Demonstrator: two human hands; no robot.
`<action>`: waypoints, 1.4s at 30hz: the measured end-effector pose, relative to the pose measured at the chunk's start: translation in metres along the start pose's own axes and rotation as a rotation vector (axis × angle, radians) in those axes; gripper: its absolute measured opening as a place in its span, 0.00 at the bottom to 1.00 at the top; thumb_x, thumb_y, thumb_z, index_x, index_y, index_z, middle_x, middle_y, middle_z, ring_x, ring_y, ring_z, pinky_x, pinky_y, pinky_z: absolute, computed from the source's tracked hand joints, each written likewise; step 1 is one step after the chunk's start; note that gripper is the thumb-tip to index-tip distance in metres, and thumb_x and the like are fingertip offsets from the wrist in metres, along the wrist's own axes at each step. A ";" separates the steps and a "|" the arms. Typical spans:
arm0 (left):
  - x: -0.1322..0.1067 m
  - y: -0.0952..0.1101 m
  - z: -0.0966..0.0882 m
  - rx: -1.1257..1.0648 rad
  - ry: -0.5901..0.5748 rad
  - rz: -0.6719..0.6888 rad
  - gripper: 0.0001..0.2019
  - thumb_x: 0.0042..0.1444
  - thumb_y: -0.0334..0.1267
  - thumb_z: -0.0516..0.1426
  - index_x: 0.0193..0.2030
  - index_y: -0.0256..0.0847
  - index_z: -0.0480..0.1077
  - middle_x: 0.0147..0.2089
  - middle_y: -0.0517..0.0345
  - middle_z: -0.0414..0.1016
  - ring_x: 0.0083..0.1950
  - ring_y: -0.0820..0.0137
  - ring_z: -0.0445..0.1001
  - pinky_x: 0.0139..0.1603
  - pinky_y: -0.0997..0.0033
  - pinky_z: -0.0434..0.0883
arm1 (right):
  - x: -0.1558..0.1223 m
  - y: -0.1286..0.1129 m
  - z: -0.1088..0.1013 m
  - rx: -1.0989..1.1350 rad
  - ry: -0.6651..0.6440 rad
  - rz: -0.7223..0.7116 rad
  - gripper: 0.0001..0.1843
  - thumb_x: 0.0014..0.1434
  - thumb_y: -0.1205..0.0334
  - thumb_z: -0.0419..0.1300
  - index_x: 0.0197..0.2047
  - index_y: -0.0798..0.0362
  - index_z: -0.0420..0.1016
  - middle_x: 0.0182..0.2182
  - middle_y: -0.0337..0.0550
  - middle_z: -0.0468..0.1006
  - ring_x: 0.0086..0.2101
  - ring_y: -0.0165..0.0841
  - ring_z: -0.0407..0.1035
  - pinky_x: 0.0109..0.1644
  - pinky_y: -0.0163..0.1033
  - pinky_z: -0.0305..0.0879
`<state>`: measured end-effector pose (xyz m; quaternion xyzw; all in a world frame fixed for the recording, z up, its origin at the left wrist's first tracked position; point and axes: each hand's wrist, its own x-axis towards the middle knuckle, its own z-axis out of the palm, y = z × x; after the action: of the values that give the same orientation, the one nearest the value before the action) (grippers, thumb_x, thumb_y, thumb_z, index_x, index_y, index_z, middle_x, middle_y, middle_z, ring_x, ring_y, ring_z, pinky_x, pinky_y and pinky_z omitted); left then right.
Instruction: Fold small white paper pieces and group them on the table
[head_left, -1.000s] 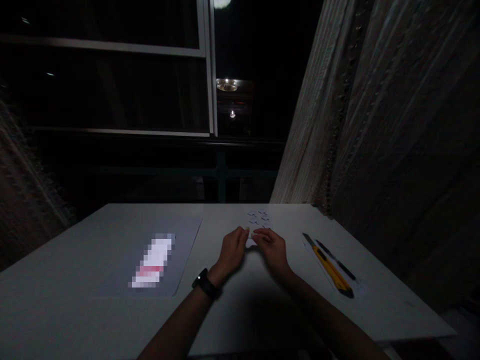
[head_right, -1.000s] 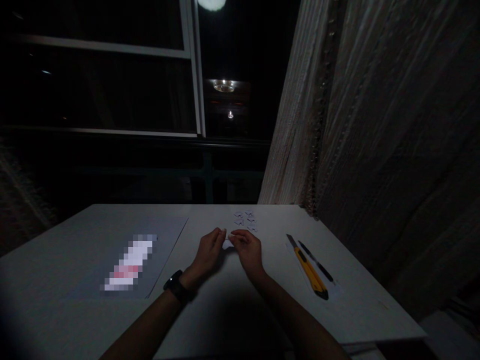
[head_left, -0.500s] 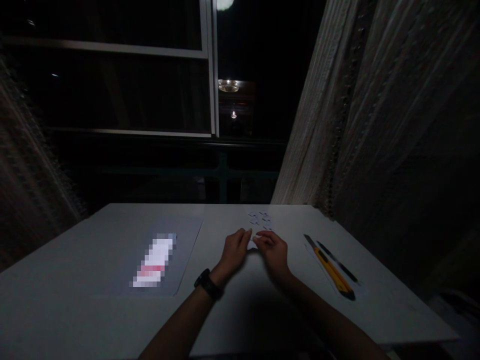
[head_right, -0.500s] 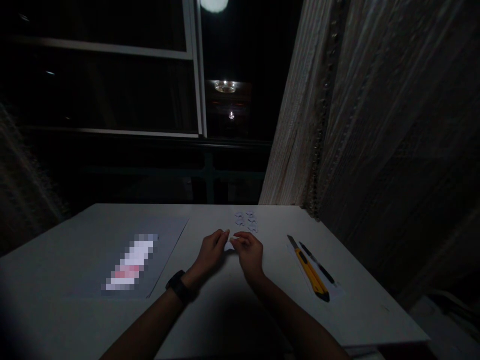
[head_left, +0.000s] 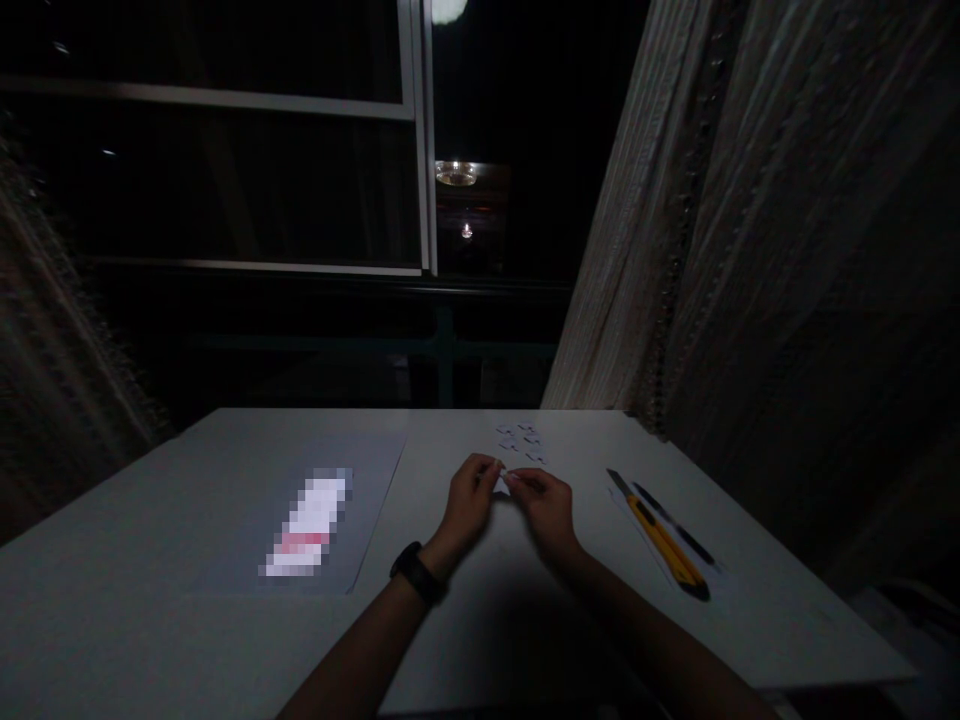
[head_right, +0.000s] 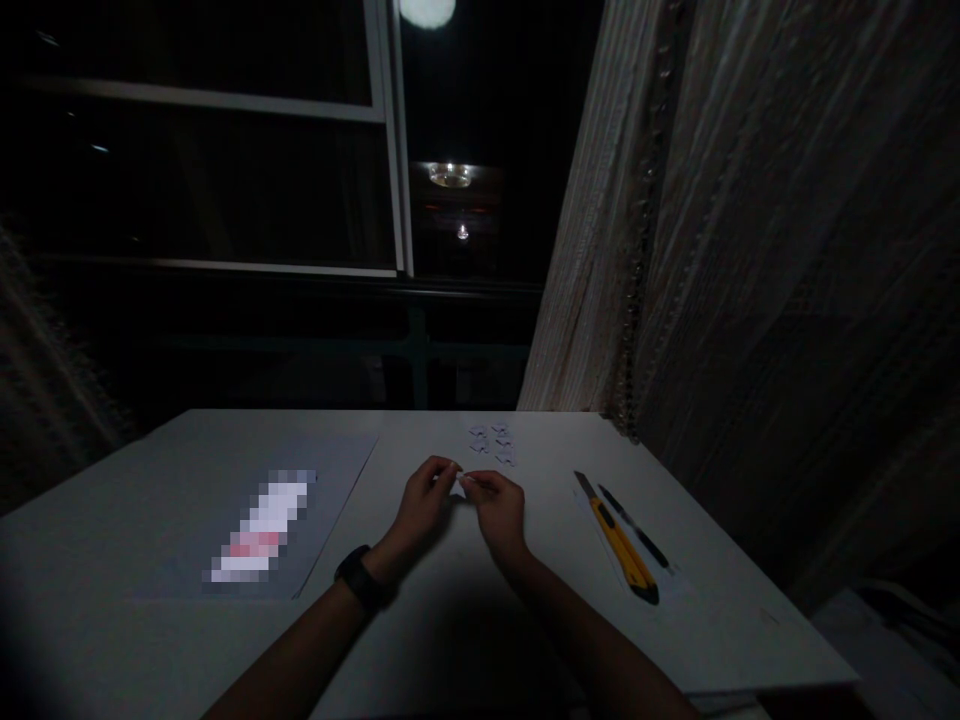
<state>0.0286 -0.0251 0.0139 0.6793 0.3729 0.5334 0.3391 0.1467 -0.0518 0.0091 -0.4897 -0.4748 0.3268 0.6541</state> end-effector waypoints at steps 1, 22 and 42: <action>0.000 -0.001 0.001 -0.023 0.012 -0.016 0.11 0.54 0.43 0.50 0.32 0.37 0.68 0.32 0.56 0.71 0.36 0.70 0.68 0.37 0.72 0.64 | -0.001 0.000 0.000 -0.010 0.004 -0.001 0.10 0.41 0.57 0.64 0.25 0.55 0.76 0.22 0.42 0.77 0.26 0.34 0.70 0.33 0.40 0.66; -0.001 -0.004 0.005 -0.256 0.159 -0.122 0.17 0.47 0.41 0.57 0.44 0.36 0.66 0.23 0.62 0.70 0.26 0.74 0.68 0.30 0.74 0.64 | -0.008 0.004 0.008 0.058 0.025 0.077 0.14 0.37 0.57 0.67 0.26 0.55 0.71 0.18 0.39 0.74 0.23 0.33 0.69 0.28 0.37 0.65; 0.003 -0.006 0.002 -0.228 0.050 -0.186 0.15 0.38 0.39 0.63 0.35 0.37 0.68 0.22 0.64 0.66 0.23 0.77 0.65 0.24 0.78 0.61 | -0.007 0.009 0.008 -0.021 0.087 -0.052 0.12 0.40 0.64 0.62 0.28 0.51 0.63 0.18 0.33 0.67 0.22 0.30 0.65 0.28 0.34 0.61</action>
<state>0.0301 -0.0192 0.0095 0.5852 0.3797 0.5554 0.4527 0.1375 -0.0525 -0.0006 -0.4979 -0.4620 0.2832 0.6771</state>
